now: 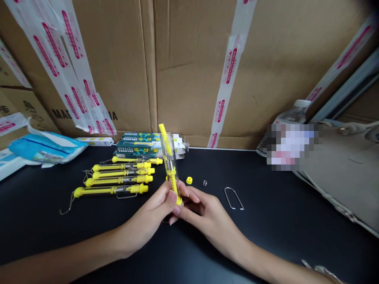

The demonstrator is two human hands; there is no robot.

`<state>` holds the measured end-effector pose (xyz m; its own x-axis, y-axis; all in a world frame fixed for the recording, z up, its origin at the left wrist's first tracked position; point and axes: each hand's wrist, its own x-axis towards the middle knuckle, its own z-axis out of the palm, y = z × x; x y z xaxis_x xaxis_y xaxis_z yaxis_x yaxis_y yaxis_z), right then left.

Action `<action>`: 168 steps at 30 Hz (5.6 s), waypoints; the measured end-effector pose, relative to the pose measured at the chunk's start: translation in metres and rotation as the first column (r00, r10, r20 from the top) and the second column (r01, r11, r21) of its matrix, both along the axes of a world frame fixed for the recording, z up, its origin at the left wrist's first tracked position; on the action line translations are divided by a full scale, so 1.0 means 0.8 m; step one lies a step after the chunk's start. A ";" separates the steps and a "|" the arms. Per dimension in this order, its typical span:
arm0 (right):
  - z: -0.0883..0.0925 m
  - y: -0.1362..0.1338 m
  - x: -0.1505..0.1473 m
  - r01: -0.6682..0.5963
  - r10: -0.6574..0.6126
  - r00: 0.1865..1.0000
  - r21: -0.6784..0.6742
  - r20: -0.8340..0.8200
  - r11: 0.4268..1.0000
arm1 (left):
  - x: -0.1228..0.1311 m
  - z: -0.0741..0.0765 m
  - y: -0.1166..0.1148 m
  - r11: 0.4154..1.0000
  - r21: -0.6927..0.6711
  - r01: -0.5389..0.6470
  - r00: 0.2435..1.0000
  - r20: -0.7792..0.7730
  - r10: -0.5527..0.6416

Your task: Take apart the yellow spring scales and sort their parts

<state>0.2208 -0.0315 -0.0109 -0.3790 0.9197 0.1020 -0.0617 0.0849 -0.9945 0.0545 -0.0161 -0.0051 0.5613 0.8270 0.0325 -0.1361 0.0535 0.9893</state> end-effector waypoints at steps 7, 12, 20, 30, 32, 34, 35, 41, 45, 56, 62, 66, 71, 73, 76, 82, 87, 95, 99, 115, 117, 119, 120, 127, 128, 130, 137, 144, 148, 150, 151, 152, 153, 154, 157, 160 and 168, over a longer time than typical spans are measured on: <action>0.003 -0.001 0.005 -0.010 0.007 0.999 0.056 0.051 0.998 | 0.000 -0.003 0.000 1.000 -0.008 0.008 1.000 -0.017 -0.008; 0.006 -0.007 0.006 0.044 -0.047 0.998 0.081 0.037 0.996 | 0.001 0.000 -0.002 0.999 0.006 -0.051 0.998 -0.041 0.051; 0.007 -0.007 0.011 0.051 -0.052 0.998 -0.069 -0.017 0.996 | 0.001 0.007 0.003 0.990 -0.041 -0.139 0.987 -0.090 0.135; 0.011 -0.004 0.017 -0.011 0.020 0.998 -0.128 0.067 0.992 | -0.001 0.006 0.005 0.981 0.059 -0.185 0.962 -0.192 0.193; 0.009 -0.002 0.018 -0.025 0.034 0.998 -0.132 0.061 0.991 | -0.001 0.006 0.005 0.984 0.055 -0.172 0.967 -0.184 0.179; 0.007 -0.002 0.019 -0.034 0.040 0.998 -0.146 0.039 0.989 | 0.000 0.005 0.004 0.986 0.054 -0.158 0.973 -0.162 0.165; 0.007 -0.003 0.018 -0.037 0.041 0.999 -0.153 0.022 0.987 | 0.000 0.004 0.004 0.987 0.055 -0.149 0.977 -0.147 0.156; 0.007 -0.004 0.016 -0.082 0.068 0.995 -0.188 -0.075 0.979 | 0.002 0.001 0.004 0.991 0.043 -0.125 0.989 -0.069 0.127; 0.008 -0.006 0.014 -0.098 0.079 0.991 -0.189 -0.104 0.977 | 0.002 0.002 0.004 0.992 0.040 -0.117 0.992 -0.046 0.119; 0.009 -0.010 0.011 -0.129 0.106 0.986 -0.183 -0.131 0.975 | 0.006 0.012 0.001 0.989 -0.042 -0.139 0.989 -0.055 0.137; 0.008 -0.011 0.010 -0.159 0.132 0.980 -0.186 -0.149 0.970 | 0.008 0.015 0.000 0.989 -0.106 -0.102 0.995 -0.015 0.101; 0.005 -0.002 0.010 -0.204 0.158 0.967 -0.234 -0.198 0.951 | 0.008 0.009 0.005 0.982 -0.144 -0.120 0.993 -0.029 0.117; 0.001 0.007 0.009 -0.181 0.124 0.969 -0.273 -0.213 0.945 | 0.008 -0.002 0.009 0.978 -0.136 -0.159 0.987 -0.018 0.158; 0.004 0.007 0.009 -0.175 0.132 0.976 -0.269 -0.173 0.947 | 0.007 -0.003 0.007 0.980 -0.083 -0.183 0.983 -0.028 0.181; 0.010 0.006 0.009 -0.203 0.180 0.978 -0.261 -0.108 0.944 | 0.007 0.000 0.002 0.977 0.017 -0.213 0.973 -0.092 0.214; 0.010 0.006 0.013 -0.255 0.243 0.967 -0.246 -0.078 0.935 | 0.008 0.006 0.000 0.998 -0.007 -0.068 0.993 -0.093 0.067; 0.010 -0.001 0.013 -0.227 0.236 0.972 -0.202 0.021 0.953 | 0.007 0.003 -0.003 0.995 0.027 -0.099 0.987 -0.122 0.101; 0.008 -0.010 0.003 -0.185 0.187 0.982 -0.120 0.002 0.975 | 0.012 0.002 -0.006 0.992 -0.019 -0.124 0.989 -0.088 0.122; 0.007 -0.013 0.002 -0.146 0.149 0.988 -0.089 0.029 0.985 | 0.014 0.003 -0.006 0.989 -0.038 -0.145 0.986 -0.084 0.141; 0.005 -0.019 -0.005 -0.067 0.071 0.997 -0.106 0.038 0.992 | 0.034 0.006 -0.018 0.948 -0.085 -0.306 0.952 -0.032 0.305; 0.003 -0.021 -0.006 -0.072 0.076 0.996 -0.113 0.034 0.991 | 0.036 0.006 -0.016 0.935 -0.088 -0.345 0.939 -0.044 0.342; 0.001 -0.022 -0.007 -0.092 0.096 0.995 -0.131 0.025 0.987 | 0.037 0.006 -0.014 0.921 -0.095 -0.378 0.926 -0.051 0.375; 0.000 -0.023 -0.007 -0.102 0.106 0.994 -0.141 0.015 0.985 | 0.037 0.005 -0.013 0.916 -0.099 -0.388 0.922 -0.050 0.385; 0.006 -0.020 -0.002 -0.141 0.150 0.987 -0.131 0.063 0.981 | 0.033 0.001 -0.018 0.904 -0.124 -0.410 0.912 -0.079 0.403; 0.007 -0.019 -0.001 -0.137 0.145 0.988 -0.132 0.054 0.982 | 0.033 0.001 -0.019 0.906 -0.121 -0.405 0.914 -0.086 0.397; 0.010 -0.018 0.000 -0.143 0.144 0.990 -0.148 -0.003 0.979 | 0.032 0.002 -0.021 0.911 -0.114 -0.397 0.917 -0.088 0.389; 0.017 -0.016 0.006 -0.115 0.104 0.992 -0.184 -0.069 0.976 | 0.032 0.006 -0.019 0.903 -0.122 -0.413 0.911 -0.044 0.410; 0.019 -0.017 0.015 -0.078 0.050 0.992 -0.257 -0.114 0.963 | 0.027 0.004 -0.014 0.856 -0.138 -0.498 0.863 0.018 0.505; 0.019 -0.017 0.015 -0.025 0.007 0.997 -0.261 -0.070 0.965 | 0.026 0.006 -0.014 0.842 -0.135 -0.522 0.848 0.020 0.530; 0.017 -0.018 0.014 -0.024 0.015 0.999 -0.239 -0.038 0.971 | 0.025 0.007 -0.015 0.837 -0.138 -0.530 0.843 0.026 0.538; 0.016 -0.018 0.014 -0.020 0.016 1.000 -0.225 -0.018 0.974 | 0.025 0.007 -0.015 0.834 -0.141 -0.533 0.839 0.035 0.542; 0.015 -0.018 0.014 -0.004 0.005 1.000 -0.211 0.004 0.977 | 0.025 0.007 -0.015 0.833 -0.149 -0.533 0.837 0.051 0.544; 0.013 -0.018 0.014 0.021 -0.015 0.999 -0.201 0.029 0.979 | 0.024 0.007 -0.015 0.834 -0.161 -0.528 0.837 0.069 0.543; 0.012 -0.018 0.014 0.051 -0.042 0.998 -0.192 0.055 0.980 | 0.024 0.007 -0.014 0.836 -0.175 -0.520 0.837 0.090 0.539; 0.011 -0.019 0.016 0.125 -0.105 0.986 -0.155 0.129 0.980 | 0.023 0.009 -0.009 0.839 -0.204 -0.504 0.832 0.144 0.535; 0.011 -0.022 0.018 0.168 -0.151 0.974 -0.088 0.167 0.982 | 0.019 0.010 -0.002 0.825 -0.199 -0.529 0.810 0.171 0.560; 0.019 -0.036 0.016 0.147 -0.174 0.954 0.123 0.243 0.981 | -0.003 0.023 0.014 0.842 -0.067 -0.535 0.833 0.123 0.539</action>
